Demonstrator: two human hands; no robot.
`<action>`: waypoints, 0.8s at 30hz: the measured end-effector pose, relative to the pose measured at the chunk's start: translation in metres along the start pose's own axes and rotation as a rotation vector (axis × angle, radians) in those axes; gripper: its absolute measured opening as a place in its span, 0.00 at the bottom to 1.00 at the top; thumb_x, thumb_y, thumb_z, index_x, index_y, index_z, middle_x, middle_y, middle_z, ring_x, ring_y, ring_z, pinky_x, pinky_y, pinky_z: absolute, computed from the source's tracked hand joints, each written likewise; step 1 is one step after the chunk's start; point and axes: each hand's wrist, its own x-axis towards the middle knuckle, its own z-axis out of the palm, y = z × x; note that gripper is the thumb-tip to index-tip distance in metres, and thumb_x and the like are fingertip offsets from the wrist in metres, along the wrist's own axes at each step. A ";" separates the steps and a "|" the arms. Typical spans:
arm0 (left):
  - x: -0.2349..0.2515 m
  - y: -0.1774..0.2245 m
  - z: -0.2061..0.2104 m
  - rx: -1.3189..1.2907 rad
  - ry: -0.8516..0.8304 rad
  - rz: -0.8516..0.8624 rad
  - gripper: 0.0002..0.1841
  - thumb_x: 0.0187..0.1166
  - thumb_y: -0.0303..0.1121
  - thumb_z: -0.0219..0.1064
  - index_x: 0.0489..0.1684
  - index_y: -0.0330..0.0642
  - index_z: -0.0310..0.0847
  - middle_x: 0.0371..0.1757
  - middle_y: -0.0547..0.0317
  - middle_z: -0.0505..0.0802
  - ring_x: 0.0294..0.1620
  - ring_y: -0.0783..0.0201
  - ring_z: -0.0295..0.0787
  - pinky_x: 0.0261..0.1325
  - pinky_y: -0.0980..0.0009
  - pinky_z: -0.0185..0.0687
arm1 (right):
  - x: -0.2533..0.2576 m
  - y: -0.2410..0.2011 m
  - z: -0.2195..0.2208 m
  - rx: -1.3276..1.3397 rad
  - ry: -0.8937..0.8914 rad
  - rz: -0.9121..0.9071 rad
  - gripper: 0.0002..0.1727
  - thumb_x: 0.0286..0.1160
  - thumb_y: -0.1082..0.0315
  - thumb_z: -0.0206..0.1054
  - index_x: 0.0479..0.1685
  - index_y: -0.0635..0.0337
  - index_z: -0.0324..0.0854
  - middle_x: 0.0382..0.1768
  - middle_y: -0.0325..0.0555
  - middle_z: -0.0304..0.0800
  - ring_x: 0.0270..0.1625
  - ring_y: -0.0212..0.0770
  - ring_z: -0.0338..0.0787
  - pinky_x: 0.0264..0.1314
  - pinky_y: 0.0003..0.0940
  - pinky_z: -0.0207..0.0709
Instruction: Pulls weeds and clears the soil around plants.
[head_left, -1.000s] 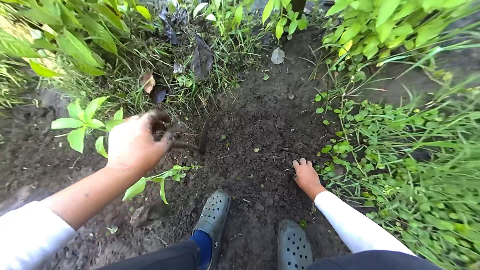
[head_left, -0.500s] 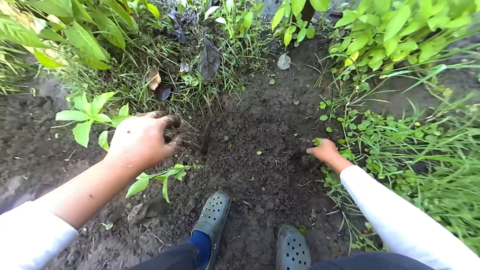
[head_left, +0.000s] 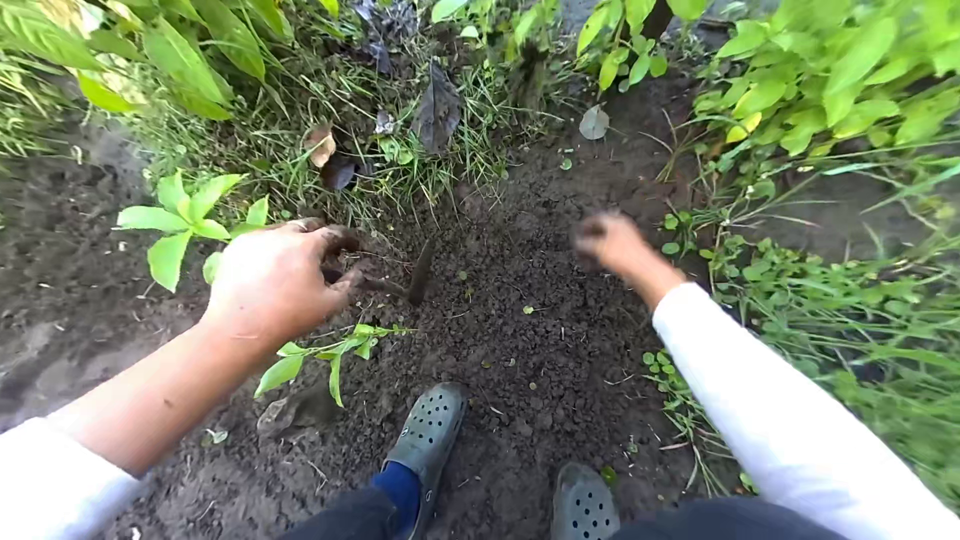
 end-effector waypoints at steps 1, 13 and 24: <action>-0.001 -0.002 0.000 -0.003 -0.009 -0.019 0.19 0.74 0.43 0.75 0.59 0.45 0.90 0.56 0.36 0.93 0.53 0.30 0.90 0.51 0.26 0.78 | -0.014 0.040 0.023 -0.187 -0.103 0.041 0.21 0.73 0.68 0.77 0.62 0.69 0.84 0.55 0.65 0.91 0.57 0.61 0.92 0.65 0.64 0.84; -0.004 0.009 0.002 -0.056 0.096 0.131 0.18 0.74 0.43 0.69 0.53 0.40 0.90 0.49 0.34 0.94 0.48 0.30 0.92 0.48 0.29 0.79 | -0.072 0.151 0.110 -0.677 -0.165 0.086 0.20 0.77 0.75 0.69 0.68 0.65 0.84 0.65 0.65 0.86 0.71 0.63 0.86 0.75 0.59 0.78; -0.013 -0.040 0.003 -0.034 -0.027 -0.109 0.16 0.80 0.41 0.69 0.56 0.39 0.89 0.49 0.31 0.92 0.52 0.26 0.89 0.52 0.25 0.73 | -0.124 0.091 0.162 -0.583 -0.549 0.042 0.32 0.68 0.69 0.78 0.76 0.62 0.78 0.74 0.66 0.78 0.77 0.64 0.79 0.80 0.59 0.74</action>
